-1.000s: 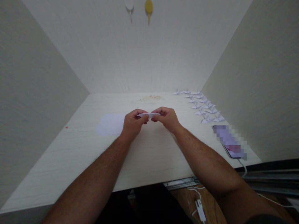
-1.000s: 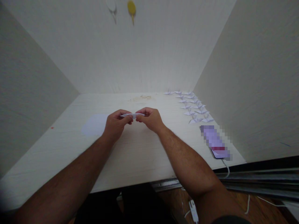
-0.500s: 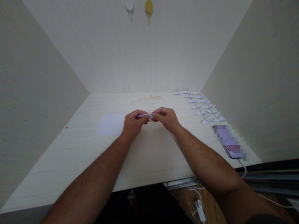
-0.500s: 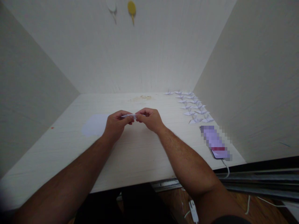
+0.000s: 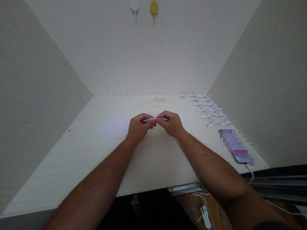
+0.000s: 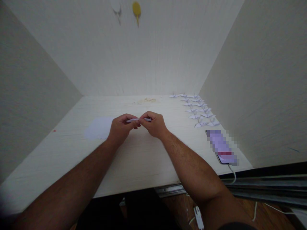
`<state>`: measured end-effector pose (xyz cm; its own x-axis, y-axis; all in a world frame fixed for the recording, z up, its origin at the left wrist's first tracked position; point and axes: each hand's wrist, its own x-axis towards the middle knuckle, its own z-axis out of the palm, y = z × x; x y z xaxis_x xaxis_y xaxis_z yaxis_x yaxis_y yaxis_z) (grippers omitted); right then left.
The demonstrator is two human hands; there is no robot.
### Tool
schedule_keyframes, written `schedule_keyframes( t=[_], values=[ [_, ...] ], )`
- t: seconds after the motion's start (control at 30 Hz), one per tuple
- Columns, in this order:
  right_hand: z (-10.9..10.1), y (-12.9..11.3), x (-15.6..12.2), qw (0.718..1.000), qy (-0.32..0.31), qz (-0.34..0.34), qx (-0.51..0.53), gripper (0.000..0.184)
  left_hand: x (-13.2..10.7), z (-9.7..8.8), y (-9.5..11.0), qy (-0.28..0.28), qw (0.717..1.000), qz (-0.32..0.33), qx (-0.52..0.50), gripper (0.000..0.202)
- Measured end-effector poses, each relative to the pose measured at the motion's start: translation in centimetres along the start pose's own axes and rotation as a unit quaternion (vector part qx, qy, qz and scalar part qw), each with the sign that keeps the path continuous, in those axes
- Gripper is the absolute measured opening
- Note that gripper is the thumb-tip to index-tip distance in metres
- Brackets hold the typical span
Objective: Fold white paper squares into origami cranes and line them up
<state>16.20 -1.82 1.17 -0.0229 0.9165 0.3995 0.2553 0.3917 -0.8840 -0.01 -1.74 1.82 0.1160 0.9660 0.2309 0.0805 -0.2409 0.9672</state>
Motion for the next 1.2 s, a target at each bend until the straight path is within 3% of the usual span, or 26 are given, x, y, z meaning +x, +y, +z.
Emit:
schedule_keyframes(
  t=[0.33,0.63,0.77,0.97,1.2],
  values=[
    [0.3,-0.2,-0.2,0.994,0.027,-0.079,-0.072,0.014,0.0,0.1,0.0,0.016,1.000,-0.014,-0.018,0.019],
    [0.4,-0.1,-0.1,0.999,-0.006,0.009,0.041,0.018,0.3,-0.1,-0.6,0.043,0.999,-0.008,-0.008,0.013],
    [0.2,-0.2,0.1,0.994,-0.028,0.045,0.097,0.021,0.3,-0.2,-0.5,0.030,0.999,-0.019,-0.039,0.012],
    [0.0,-0.3,0.1,0.993,-0.047,0.075,0.074,0.021,0.5,-0.6,0.0,0.012,0.999,-0.023,0.019,0.013],
    [0.0,0.5,0.2,0.995,-0.064,0.066,0.034,0.019,0.6,-0.9,0.1,-0.030,0.996,0.001,0.080,0.014]
  ],
)
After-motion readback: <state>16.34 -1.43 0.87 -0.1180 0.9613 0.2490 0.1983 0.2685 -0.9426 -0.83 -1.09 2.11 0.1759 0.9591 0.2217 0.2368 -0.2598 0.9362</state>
